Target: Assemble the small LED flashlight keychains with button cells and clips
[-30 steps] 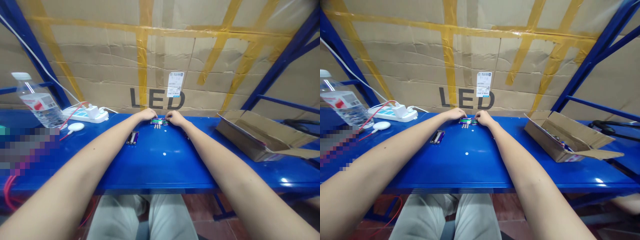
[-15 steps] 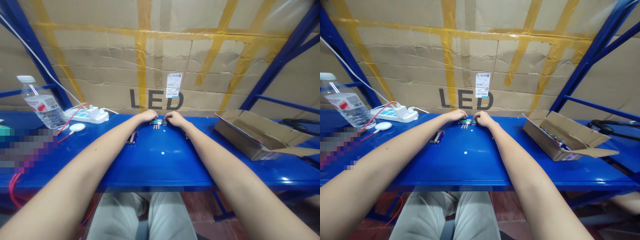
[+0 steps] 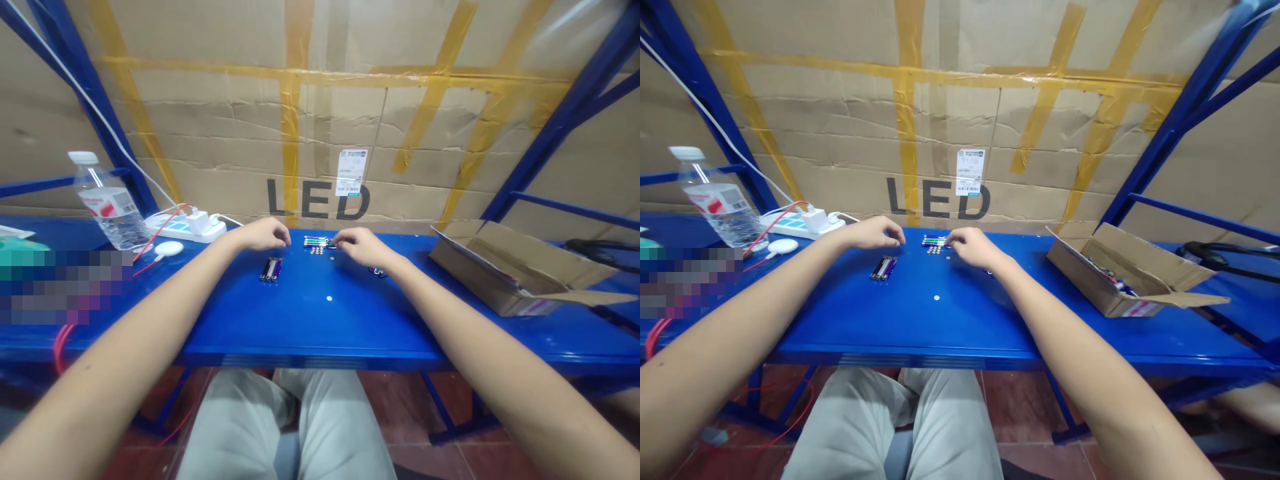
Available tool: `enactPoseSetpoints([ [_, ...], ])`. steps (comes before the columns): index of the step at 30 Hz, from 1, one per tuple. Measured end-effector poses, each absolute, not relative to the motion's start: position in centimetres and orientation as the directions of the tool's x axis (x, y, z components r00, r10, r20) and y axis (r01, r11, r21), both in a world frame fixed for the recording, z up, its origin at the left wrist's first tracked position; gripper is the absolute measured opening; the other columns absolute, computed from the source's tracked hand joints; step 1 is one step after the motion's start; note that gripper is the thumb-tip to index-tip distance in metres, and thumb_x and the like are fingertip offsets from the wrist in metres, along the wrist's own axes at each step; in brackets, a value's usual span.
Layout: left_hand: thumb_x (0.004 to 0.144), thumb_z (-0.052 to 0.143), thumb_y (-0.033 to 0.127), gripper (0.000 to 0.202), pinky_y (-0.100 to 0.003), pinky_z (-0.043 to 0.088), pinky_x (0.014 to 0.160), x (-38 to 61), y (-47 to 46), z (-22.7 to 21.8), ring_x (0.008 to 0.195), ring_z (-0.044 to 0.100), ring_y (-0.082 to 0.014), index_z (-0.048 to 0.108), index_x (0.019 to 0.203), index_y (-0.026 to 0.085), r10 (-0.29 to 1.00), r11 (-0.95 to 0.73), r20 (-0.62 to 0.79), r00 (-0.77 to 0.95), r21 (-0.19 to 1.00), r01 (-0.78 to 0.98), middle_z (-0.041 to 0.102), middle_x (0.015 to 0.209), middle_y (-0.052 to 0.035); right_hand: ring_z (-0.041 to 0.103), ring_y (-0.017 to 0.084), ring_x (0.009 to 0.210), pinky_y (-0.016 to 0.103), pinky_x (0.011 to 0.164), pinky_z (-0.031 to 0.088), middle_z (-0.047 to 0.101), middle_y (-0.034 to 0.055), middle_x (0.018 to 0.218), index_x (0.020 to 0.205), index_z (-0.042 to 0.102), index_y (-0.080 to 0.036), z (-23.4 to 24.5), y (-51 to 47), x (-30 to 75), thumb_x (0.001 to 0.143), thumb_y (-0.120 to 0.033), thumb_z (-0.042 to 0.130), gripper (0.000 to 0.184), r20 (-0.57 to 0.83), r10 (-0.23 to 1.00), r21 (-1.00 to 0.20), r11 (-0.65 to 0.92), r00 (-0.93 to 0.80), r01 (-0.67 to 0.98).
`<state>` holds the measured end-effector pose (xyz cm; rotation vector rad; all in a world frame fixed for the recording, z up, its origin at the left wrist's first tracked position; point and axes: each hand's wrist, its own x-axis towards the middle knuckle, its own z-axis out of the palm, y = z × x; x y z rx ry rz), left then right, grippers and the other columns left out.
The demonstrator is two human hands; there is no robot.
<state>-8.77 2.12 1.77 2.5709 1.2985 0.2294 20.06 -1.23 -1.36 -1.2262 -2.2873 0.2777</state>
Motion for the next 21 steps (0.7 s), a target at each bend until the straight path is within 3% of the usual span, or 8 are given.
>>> enactPoseSetpoints([
  [3, 0.075, 0.058, 0.025, 0.027, -0.025, 0.047, 0.078, -9.1, 1.2, 1.6, 0.087, 0.067, -0.0181, 0.075, 0.094, 0.019, 0.797, -0.578, 0.021, 0.604, 0.319, 0.751, 0.076, 0.095, -0.0021, 0.065, 0.022, 0.110, 0.035, 0.099, 0.047, 0.072, 0.0088, 0.119, 0.112, 0.071, -0.017, -1.4, -4.4, 16.0, 0.092, -0.010, 0.049, 0.031, 0.369, 0.661, -0.265, 0.749, -0.653, 0.608],
  [5, 0.073, 0.057, 0.023, 0.024, -0.025, 0.047, 0.075, -9.0, 1.1, 1.3, 0.084, 0.066, -0.0177, 0.075, 0.090, 0.018, 0.786, -0.585, -0.003, 0.618, 0.322, 0.745, 0.075, 0.089, -0.0020, 0.064, 0.024, 0.115, 0.037, 0.100, 0.046, 0.069, 0.0106, 0.126, 0.124, 0.066, -0.019, -1.8, -5.8, 13.6, 0.095, -0.017, 0.051, 0.033, 0.327, 0.572, -0.190, 0.820, -0.752, 0.541],
  [12, 0.070, 0.055, 0.017, 0.024, -0.023, 0.045, 0.068, -8.5, 1.4, 0.4, 0.076, 0.064, -0.0156, 0.071, 0.088, 0.018, 0.805, -0.547, -0.068, 0.590, 0.304, 0.780, 0.074, 0.085, -0.0015, 0.065, 0.027, 0.111, 0.039, 0.091, 0.050, 0.066, 0.0142, 0.129, 0.146, 0.049, -0.023, -3.3, -6.3, 11.8, 0.102, -0.038, 0.043, 0.046, 0.211, 0.593, -0.077, 0.803, -0.777, 0.591],
  [17, 0.071, 0.057, 0.018, 0.021, -0.023, 0.044, 0.067, -8.3, 1.6, 0.0, 0.076, 0.063, -0.0150, 0.071, 0.087, 0.019, 0.807, -0.542, -0.055, 0.589, 0.330, 0.773, 0.073, 0.085, -0.0013, 0.064, 0.025, 0.111, 0.035, 0.089, 0.047, 0.066, 0.0126, 0.128, 0.139, 0.055, -0.024, -3.2, -6.1, 11.6, 0.103, -0.042, 0.040, 0.043, 0.186, 0.582, -0.081, 0.812, -0.792, 0.578],
  [21, 0.073, 0.058, 0.020, 0.019, -0.024, 0.044, 0.068, -8.2, 1.7, -0.3, 0.076, 0.063, -0.0152, 0.070, 0.087, 0.019, 0.800, -0.558, -0.023, 0.599, 0.338, 0.758, 0.074, 0.086, -0.0016, 0.066, 0.024, 0.099, 0.031, 0.081, 0.044, 0.071, 0.0130, 0.109, 0.114, 0.064, -0.018, -2.7, -6.3, 11.5, 0.103, -0.046, 0.038, 0.039, 0.164, 0.626, -0.060, 0.777, -0.762, 0.626],
])
